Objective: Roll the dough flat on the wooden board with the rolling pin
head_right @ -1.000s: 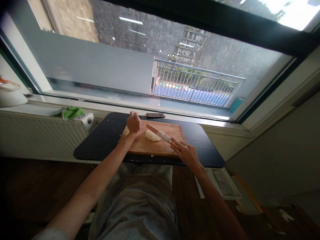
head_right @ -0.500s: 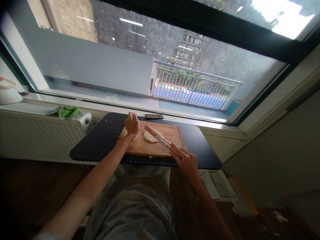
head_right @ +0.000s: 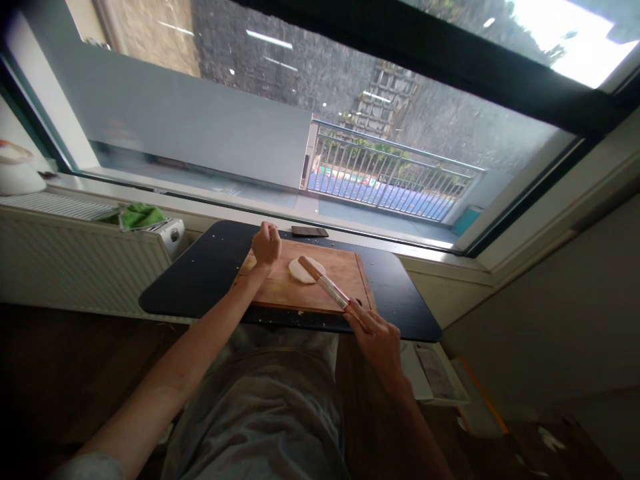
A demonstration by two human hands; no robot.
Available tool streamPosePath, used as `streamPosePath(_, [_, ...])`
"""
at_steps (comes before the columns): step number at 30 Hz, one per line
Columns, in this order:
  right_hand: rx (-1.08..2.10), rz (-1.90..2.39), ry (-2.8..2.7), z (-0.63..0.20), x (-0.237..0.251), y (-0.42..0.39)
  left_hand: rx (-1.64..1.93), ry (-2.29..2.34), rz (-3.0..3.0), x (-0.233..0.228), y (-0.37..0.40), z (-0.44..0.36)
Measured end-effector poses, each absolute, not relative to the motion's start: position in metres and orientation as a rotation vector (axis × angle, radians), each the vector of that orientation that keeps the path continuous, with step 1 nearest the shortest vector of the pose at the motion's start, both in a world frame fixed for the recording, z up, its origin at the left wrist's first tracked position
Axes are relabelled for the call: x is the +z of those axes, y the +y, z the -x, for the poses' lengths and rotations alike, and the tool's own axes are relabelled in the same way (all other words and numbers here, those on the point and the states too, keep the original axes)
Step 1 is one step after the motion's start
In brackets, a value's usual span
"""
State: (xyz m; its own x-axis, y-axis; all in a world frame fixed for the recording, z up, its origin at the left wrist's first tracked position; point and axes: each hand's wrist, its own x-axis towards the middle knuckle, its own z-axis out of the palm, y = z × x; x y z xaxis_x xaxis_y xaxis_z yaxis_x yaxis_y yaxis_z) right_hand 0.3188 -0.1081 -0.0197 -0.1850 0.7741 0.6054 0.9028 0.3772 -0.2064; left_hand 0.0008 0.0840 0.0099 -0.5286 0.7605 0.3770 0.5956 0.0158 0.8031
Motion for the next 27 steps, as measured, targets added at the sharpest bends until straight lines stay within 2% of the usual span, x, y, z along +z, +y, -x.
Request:
streamPosePath(19, [-0.070,1.380,-1.896,-0.328,-0.023,-0.133,1.536,2.110,-1.451,0.014,0.078,-0.002])
streamPosePath(23, [-0.008,1.386,-1.894,-0.332,-0.017,-0.123,1.571,2.092,-1.478,0.012,0.081,-0.001])
streamPosePath(27, [0.137,1.355,-1.841,-0.320,-0.004,-0.086,1.561,1.853,-1.761,0.007,0.087,-0.003])
